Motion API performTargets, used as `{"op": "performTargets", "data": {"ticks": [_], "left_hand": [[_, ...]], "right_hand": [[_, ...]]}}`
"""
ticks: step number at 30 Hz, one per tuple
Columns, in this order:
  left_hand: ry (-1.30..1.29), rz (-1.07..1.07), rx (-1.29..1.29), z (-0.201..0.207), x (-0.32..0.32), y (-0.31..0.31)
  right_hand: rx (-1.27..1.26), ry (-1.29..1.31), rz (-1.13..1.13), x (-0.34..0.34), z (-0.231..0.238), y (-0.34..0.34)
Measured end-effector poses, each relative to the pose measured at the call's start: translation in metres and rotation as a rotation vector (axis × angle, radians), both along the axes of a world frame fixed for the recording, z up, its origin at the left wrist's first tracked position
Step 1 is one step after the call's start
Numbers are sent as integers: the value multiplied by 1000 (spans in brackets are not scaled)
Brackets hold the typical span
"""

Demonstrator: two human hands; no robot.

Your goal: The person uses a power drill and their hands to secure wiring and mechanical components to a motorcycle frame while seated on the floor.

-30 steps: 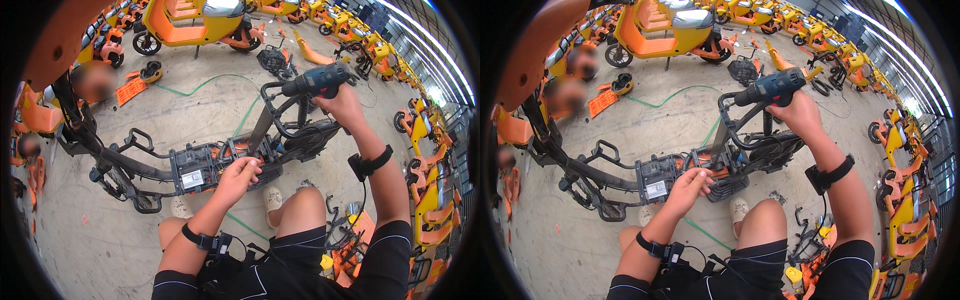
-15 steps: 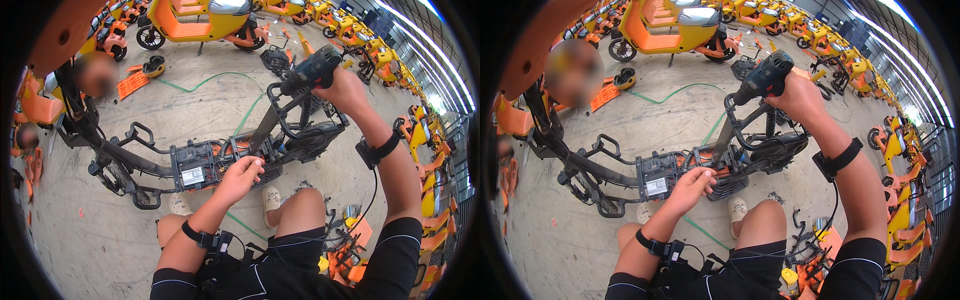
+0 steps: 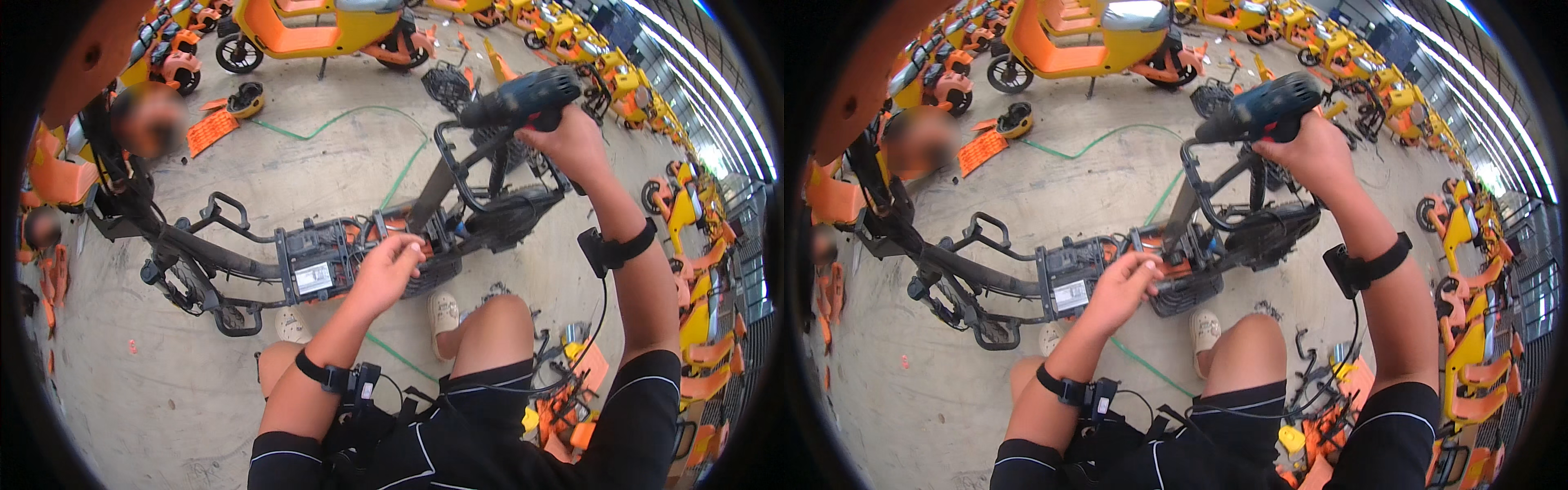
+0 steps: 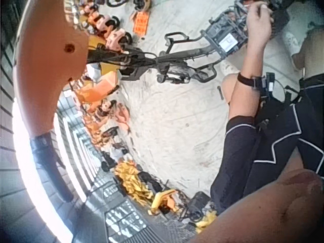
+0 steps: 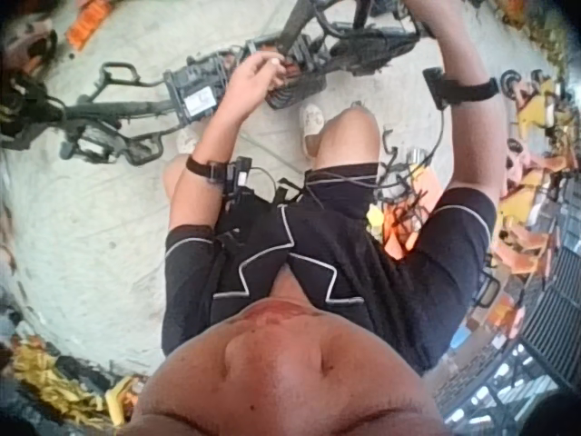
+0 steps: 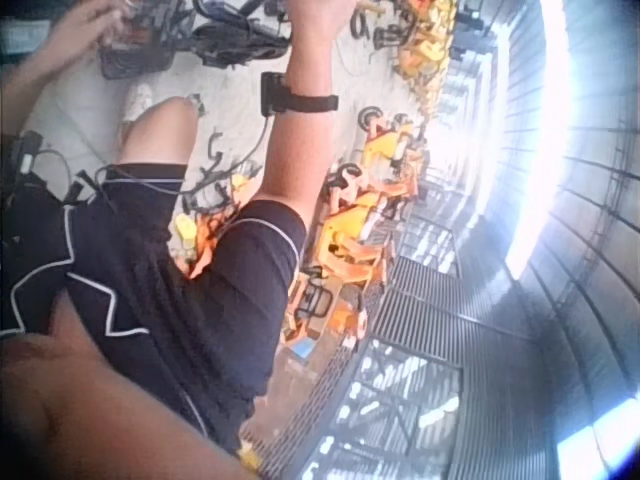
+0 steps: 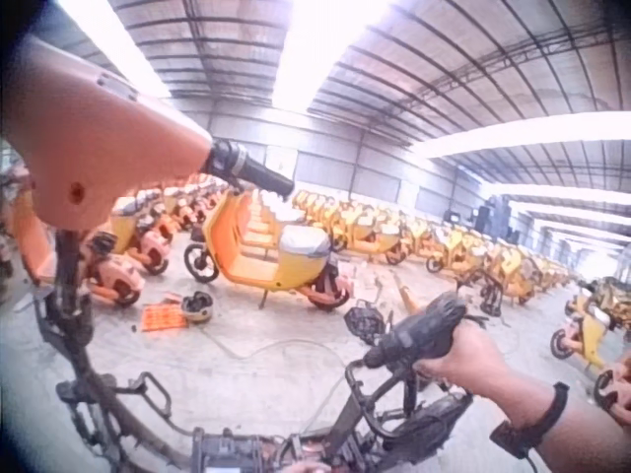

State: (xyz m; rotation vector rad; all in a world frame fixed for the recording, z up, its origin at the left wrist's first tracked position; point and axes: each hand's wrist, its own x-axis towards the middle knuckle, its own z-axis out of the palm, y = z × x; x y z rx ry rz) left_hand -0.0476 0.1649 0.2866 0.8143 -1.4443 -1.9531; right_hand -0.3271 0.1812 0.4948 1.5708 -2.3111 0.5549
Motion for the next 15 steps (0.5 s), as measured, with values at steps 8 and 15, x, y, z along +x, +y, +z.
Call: {"op": "performTargets", "data": {"ticks": [8,15], "left_hand": [[-146,15,-107,-27,-2,-8],[-400,-100,-286,-43,10,-6]], "right_hand": [[-391,-1322,80,24,-83,90],[-582,-1473,20,82,-212,102]]}}
